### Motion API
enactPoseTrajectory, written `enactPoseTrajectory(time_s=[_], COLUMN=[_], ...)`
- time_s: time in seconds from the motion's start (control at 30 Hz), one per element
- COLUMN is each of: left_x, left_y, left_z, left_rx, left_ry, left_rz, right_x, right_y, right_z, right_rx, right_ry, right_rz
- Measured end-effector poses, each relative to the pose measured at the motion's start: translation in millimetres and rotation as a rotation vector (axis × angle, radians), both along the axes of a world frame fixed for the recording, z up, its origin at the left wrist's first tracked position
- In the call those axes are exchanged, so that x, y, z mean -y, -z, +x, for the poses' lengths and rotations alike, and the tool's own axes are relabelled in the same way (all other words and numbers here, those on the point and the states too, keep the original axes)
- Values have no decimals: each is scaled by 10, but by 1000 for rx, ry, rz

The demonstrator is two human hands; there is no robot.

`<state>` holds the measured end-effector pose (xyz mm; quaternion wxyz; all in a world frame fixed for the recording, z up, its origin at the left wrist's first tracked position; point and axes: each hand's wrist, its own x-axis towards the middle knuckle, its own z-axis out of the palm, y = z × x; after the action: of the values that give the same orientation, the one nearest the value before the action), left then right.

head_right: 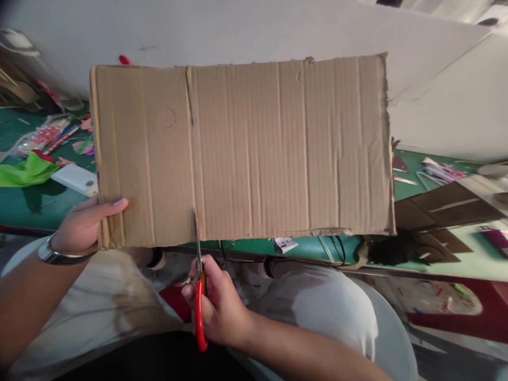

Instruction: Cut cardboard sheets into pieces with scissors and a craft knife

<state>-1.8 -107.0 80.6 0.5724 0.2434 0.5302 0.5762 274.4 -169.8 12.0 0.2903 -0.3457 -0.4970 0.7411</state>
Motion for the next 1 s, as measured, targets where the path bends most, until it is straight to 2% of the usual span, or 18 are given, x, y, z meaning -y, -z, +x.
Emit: enactPoseTrajectory(time_s=[0.17, 0.3, 0.43, 0.67, 0.77, 0.87, 1.0], left_x=[4, 14, 7, -14, -14, -19, -27], left_y=[-8, -21, -43, -87, -85, -74, -101], left_z=[49, 90, 107, 116, 75, 23, 25], left_rx=[19, 20, 31, 25, 30, 32, 37], left_ry=[-38, -61, -85, -181, -176, -165, -206], left_rz=[15, 16, 14, 10, 21, 49, 93], right_x=[-15, -39, -54, -71, -80, -97, -147], right_y=[-39, -80, -111, -128, -116, -98, -99], right_z=[-13, -18, -29, -83, -95, -82, -31], right_rx=[-94, -95, -108, -145, -143, -129, -49], right_ry=[-38, -36, -37, 48, 48, 44, 64], right_rz=[-26, 19, 2, -137, -159, -92, 94])
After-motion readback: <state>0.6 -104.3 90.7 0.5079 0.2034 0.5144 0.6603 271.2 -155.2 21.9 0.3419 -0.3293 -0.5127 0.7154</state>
